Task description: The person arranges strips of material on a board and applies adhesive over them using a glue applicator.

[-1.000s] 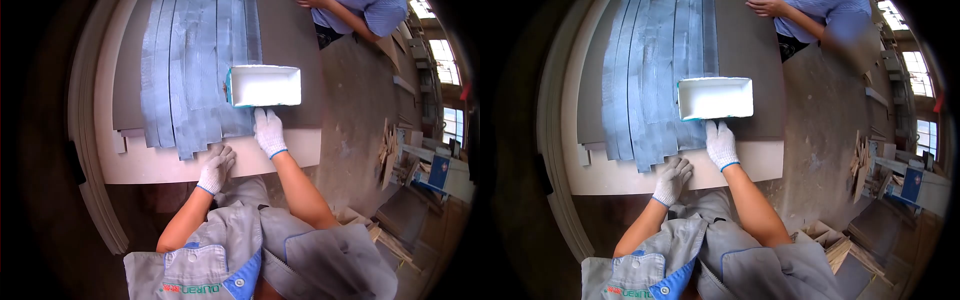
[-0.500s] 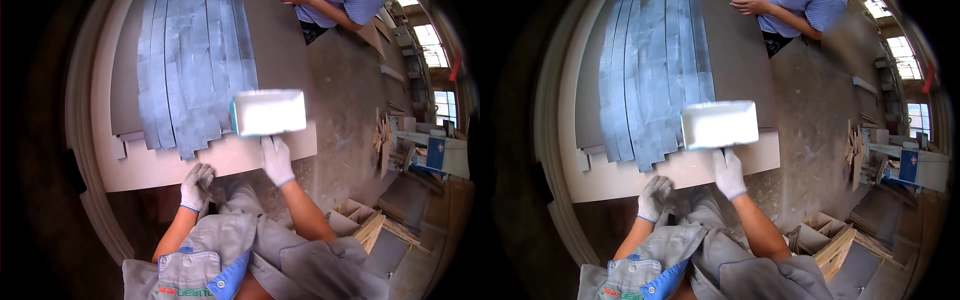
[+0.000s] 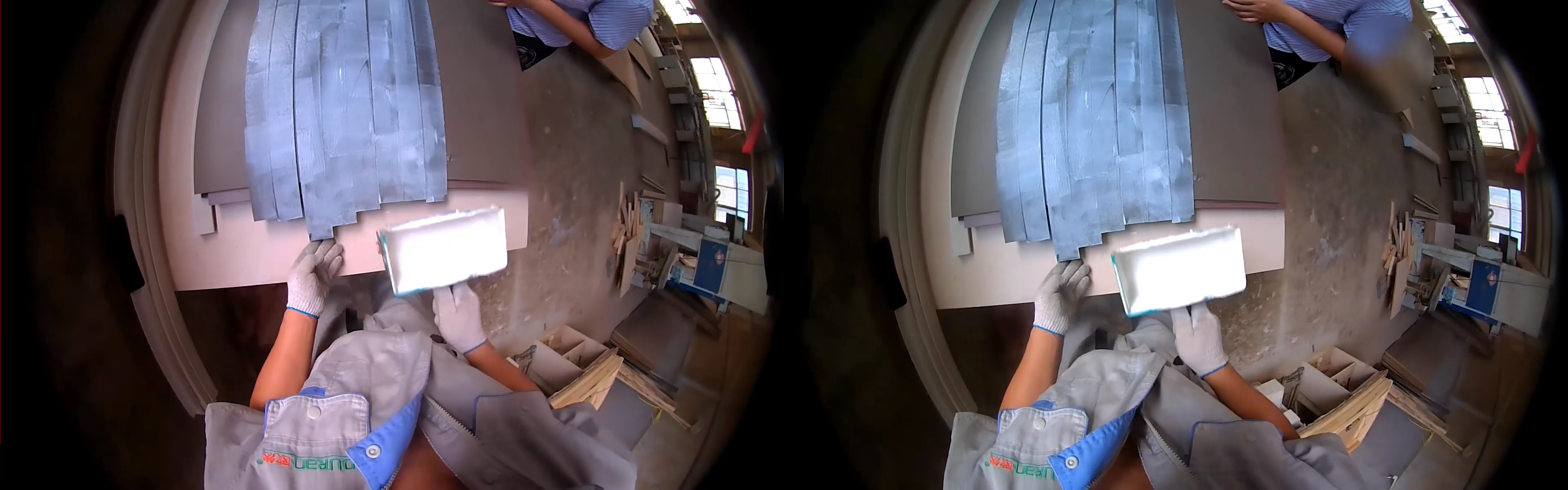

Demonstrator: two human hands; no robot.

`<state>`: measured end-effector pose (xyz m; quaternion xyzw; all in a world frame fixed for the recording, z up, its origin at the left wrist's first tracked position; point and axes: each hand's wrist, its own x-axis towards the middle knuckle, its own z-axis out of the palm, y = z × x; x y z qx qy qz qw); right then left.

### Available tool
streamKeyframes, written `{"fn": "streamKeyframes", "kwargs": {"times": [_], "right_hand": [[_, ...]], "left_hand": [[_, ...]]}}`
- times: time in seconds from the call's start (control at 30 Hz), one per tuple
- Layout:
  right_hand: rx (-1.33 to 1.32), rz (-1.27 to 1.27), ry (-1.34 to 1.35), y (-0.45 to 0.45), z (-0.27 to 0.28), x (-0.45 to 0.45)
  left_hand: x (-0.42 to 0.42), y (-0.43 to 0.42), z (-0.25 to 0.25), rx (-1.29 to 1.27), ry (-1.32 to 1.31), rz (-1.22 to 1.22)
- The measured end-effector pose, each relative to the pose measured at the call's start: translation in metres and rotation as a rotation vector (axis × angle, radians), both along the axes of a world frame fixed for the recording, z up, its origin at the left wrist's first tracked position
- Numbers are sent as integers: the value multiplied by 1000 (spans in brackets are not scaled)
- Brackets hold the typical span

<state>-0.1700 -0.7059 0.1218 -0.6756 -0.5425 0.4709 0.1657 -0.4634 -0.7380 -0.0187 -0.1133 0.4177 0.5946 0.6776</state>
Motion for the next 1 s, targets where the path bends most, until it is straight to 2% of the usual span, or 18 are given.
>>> {"fn": "streamKeyframes", "kwargs": {"times": [0.07,0.1,0.13,0.17,0.3,0.33,0.4,0.43,0.5,0.57,0.63,0.7,0.77,0.83,0.9,0.93,0.97,1.0], "right_hand": [[285,288,7,39,-22,-17],[683,467,-220,67,-18,-48],[533,465,-189,85,-21,-75],[272,200,-10,105,-15,-116],[121,294,-104,87,-44,-160],[249,788,-406,58,-70,-130],[-26,493,-205,10,-46,-85],[-195,471,-284,-5,-37,-63],[-252,359,-304,-10,-10,-50],[-182,334,-148,6,-8,-60],[267,773,-198,47,-10,-94],[641,825,-218,95,-10,-164],[580,758,-160,132,-26,-234],[510,662,-123,141,-32,-284],[151,428,-97,124,-49,-303],[252,597,-161,108,-91,-286],[82,493,-138,94,-55,-284],[104,566,-161,78,-70,-270]], "left_hand": [[-4,-12,-13,-54,0,88],[-7,-20,-9,-64,15,100],[-8,-27,-3,-82,48,138],[-9,-33,0,-99,81,177],[-22,-70,-3,-165,79,288],[-26,-75,-3,-168,72,295],[-27,-87,0,-274,186,322],[-26,-93,1,-277,176,334],[-34,-93,2,-291,201,333],[-41,-90,2,-241,190,358],[-51,-82,-14,-111,139,394],[-69,-56,-20,-88,206,373],[-88,-25,-2,165,-89,526],[-104,1,3,168,-205,565],[-118,13,6,190,-330,600],[-121,14,6,209,-344,587],[-122,15,4,228,-362,577],[-125,6,-27,515,-410,524]]}}
